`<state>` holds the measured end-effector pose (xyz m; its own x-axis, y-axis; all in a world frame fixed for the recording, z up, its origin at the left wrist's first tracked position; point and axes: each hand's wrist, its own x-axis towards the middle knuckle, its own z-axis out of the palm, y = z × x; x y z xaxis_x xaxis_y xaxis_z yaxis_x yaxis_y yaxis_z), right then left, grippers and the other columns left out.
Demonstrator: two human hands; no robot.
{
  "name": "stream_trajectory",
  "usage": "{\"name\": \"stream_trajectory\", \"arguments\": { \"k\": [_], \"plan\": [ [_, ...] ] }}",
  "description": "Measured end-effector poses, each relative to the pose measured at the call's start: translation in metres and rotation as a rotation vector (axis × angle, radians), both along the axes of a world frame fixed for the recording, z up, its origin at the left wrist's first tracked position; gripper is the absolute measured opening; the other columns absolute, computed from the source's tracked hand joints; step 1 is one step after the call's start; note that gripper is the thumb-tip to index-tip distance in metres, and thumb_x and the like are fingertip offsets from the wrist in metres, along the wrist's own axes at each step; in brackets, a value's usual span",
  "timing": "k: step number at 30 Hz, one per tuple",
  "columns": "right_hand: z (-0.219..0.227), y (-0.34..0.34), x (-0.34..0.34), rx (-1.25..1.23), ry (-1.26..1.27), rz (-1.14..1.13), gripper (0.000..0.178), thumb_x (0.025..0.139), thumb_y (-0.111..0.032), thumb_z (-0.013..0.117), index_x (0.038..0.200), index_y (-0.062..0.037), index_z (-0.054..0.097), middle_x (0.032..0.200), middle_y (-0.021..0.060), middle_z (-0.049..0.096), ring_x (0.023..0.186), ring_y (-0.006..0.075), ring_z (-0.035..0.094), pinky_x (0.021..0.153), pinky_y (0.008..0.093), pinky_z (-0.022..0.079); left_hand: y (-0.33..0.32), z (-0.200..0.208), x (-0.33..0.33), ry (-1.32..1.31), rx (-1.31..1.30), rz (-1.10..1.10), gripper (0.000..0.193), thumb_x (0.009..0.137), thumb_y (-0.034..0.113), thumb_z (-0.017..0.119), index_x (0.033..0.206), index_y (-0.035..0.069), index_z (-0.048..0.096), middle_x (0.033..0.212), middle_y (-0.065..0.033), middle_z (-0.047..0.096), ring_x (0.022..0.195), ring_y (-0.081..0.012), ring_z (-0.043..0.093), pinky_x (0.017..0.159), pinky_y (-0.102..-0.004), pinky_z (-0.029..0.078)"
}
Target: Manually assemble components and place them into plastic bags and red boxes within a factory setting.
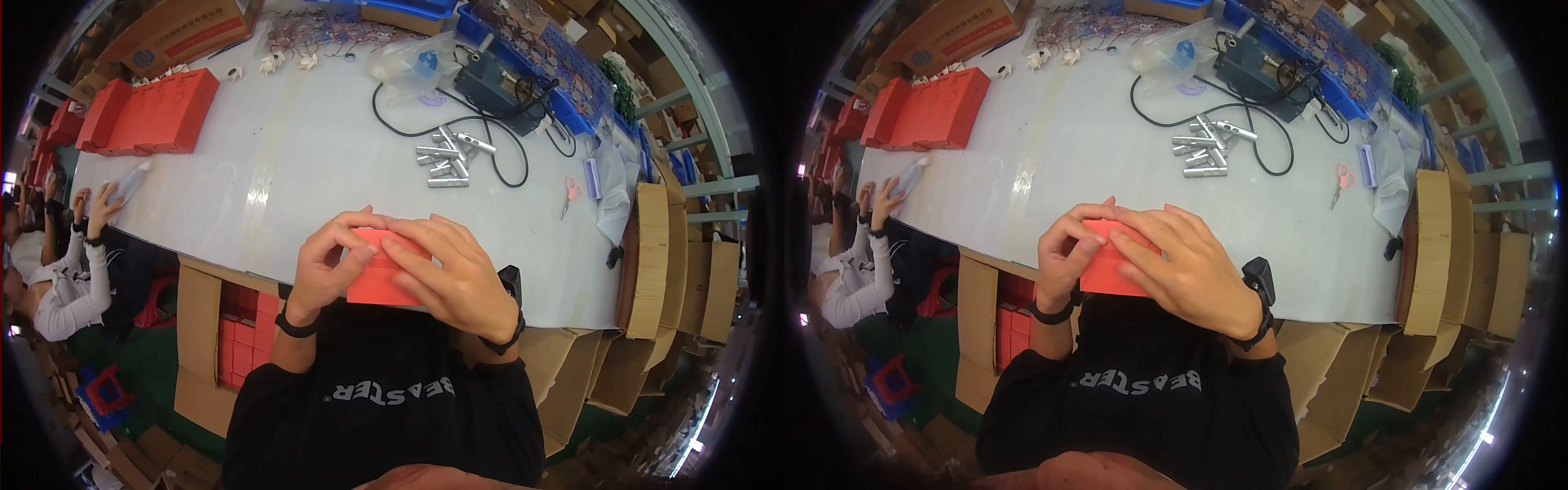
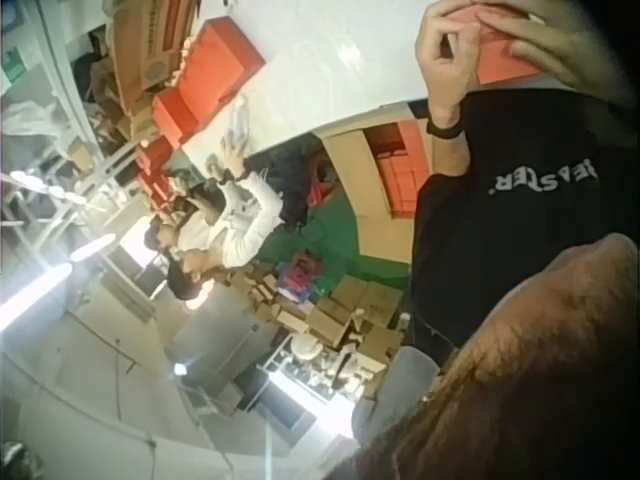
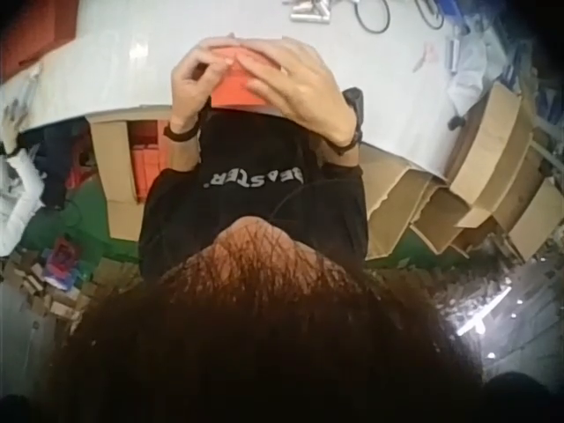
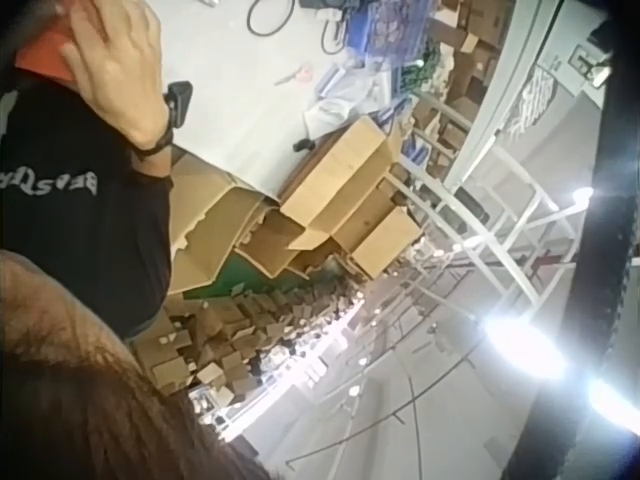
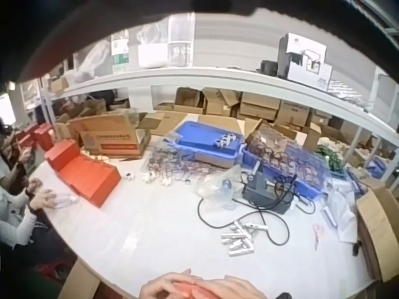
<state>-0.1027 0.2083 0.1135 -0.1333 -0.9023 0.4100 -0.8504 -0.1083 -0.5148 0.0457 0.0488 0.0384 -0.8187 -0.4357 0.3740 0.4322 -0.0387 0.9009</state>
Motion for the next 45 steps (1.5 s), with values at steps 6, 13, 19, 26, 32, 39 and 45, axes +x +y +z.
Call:
{"name": "stream_trajectory", "arguments": {
  "k": [6, 13, 19, 26, 32, 39, 45],
  "plan": [
    [-0.003, 0.009, 0.003, 0.027, -0.069, 0.058, 0.063, 0.077, -0.021, 0.087, 0.132, -0.0039, 0.063, 0.145, 0.0226, 0.051, 0.127, 0.0388, 0.056, 0.103, 0.0458, 0.049, 0.002, -0.003, 0.001, -0.031, 0.083, 0.023, 0.006, 0.094, -0.003, 0.062, 0.093, 0.003, 0.061, 0.124, -0.0221, 0.065, 0.120, -0.0281, 0.062, 0.122, -0.0557, 0.027],
    [-0.063, 0.016, 0.014, 0.073, -0.478, -0.001, 0.092, 0.073, -0.017, 0.089, 0.150, 0.0007, 0.040, 0.155, 0.0263, 0.037, 0.134, 0.0411, 0.048, 0.110, 0.0456, 0.043, -0.009, 0.007, 0.022, -0.037, 0.053, -0.011, 0.003, 0.096, 0.002, 0.062, 0.099, 0.002, 0.062, 0.124, -0.0229, 0.066, 0.122, -0.0313, 0.061, 0.121, -0.0554, 0.029],
    [-0.084, 0.004, 0.035, 0.140, -0.331, -0.074, 0.080, 0.072, -0.006, 0.082, 0.144, -0.0031, 0.047, 0.142, 0.0177, 0.047, 0.130, 0.0367, 0.049, 0.112, 0.0485, 0.041, -0.030, 0.005, 0.090, -0.165, 0.025, 0.133, 0.057, 0.088, 0.018, 0.079, 0.134, -0.003, 0.053, 0.136, -0.0254, 0.058, 0.131, -0.0377, 0.054, 0.117, -0.0518, 0.035],
    [-0.104, -0.007, 0.046, -0.136, 0.258, -0.199, 0.059, 0.073, -0.002, 0.075, 0.130, -0.0119, 0.062, 0.130, 0.0123, 0.050, 0.127, 0.0315, 0.051, 0.110, 0.0525, 0.041, -0.012, 0.004, 0.108, -0.578, -0.476, 0.337, 0.093, 0.068, 0.025, 0.093, 0.146, 0.000, 0.048, 0.149, -0.0224, 0.044, 0.136, -0.0364, 0.048, 0.114, -0.0464, 0.037],
    [-0.109, -0.009, 0.038, -0.087, 0.295, -0.173, 0.063, 0.077, -0.005, 0.076, 0.137, -0.0083, 0.057, 0.135, 0.0158, 0.049, 0.127, 0.0359, 0.050, 0.108, 0.0509, 0.042, -0.023, -0.019, 0.106, -0.603, -0.511, 0.437, 0.086, 0.060, 0.014, 0.095, 0.137, 0.002, 0.058, 0.146, -0.0191, 0.044, 0.131, -0.0347, 0.052, 0.110, -0.0429, 0.043],
    [-0.111, 0.030, 0.054, 0.179, -0.124, -0.414, 0.075, 0.088, -0.012, 0.076, 0.149, 0.0043, 0.036, 0.143, 0.0284, 0.044, 0.124, 0.0455, 0.050, 0.105, 0.0490, 0.043, -0.101, 0.009, 0.123, -0.479, -0.531, 0.915, 0.073, 0.070, 0.000, 0.087, 0.137, 0.004, 0.058, 0.147, -0.0135, 0.046, 0.131, -0.0251, 0.052, 0.103, -0.0378, 0.051],
    [-0.142, 0.047, 0.061, 0.220, -0.030, -0.414, 0.068, 0.087, -0.012, 0.075, 0.144, 0.0041, 0.043, 0.140, 0.0267, 0.047, 0.124, 0.0445, 0.050, 0.104, 0.0488, 0.043, -0.246, 0.024, 0.105, -0.433, -0.759, 1.278, 0.061, 0.078, 0.009, 0.087, 0.132, 0.005, 0.060, 0.141, -0.0115, 0.050, 0.126, -0.0211, 0.055, 0.087, -0.0309, 0.058]
  ]
}}
